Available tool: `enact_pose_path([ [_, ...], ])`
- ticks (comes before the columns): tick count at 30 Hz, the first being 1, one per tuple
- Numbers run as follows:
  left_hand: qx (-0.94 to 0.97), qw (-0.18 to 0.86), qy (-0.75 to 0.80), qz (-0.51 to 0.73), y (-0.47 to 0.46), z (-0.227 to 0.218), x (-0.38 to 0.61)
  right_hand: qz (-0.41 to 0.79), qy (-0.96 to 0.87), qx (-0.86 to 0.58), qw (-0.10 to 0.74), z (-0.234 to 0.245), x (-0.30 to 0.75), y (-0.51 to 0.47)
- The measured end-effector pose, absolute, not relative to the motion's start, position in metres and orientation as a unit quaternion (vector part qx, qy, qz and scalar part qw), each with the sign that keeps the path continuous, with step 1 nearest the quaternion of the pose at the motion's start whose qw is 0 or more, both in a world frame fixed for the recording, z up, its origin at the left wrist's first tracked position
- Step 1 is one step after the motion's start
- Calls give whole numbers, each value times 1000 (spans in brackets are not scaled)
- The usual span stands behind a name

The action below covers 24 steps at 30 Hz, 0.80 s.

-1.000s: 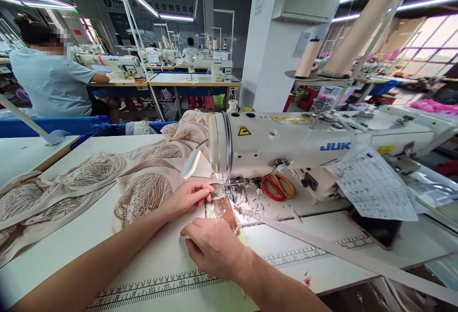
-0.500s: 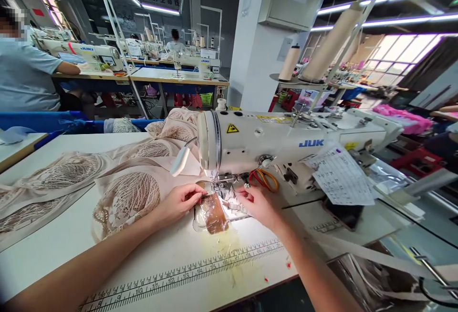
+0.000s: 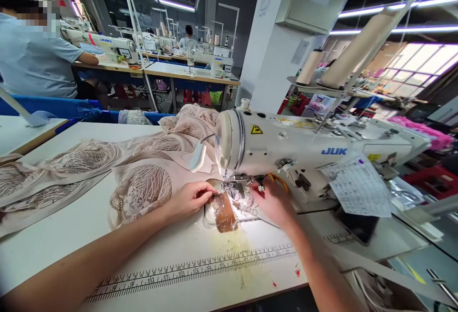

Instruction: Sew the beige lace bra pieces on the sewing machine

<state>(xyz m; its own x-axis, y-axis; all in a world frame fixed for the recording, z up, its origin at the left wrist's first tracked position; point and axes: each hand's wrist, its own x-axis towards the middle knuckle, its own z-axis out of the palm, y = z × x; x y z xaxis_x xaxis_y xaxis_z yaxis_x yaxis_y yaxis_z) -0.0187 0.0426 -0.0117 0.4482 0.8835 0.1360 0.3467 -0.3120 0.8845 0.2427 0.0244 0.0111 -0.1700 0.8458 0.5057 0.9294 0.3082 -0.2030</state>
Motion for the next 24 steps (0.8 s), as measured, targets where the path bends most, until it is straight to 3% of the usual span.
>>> enact_pose_path([
  [4,717,490,387,312,44,-11,-20,-106,-763,-525,363,14,221,-8],
  [9,690,599,304,271,44,-4,-24,37,-798,-465,383,5,174,-34],
  [12,676,632,298,234,43,-1,-26,63,-796,-469,377,-2,159,-30],
  [24,693,593,346,218,41,-5,-24,-1,-790,-482,379,-15,156,-27],
])
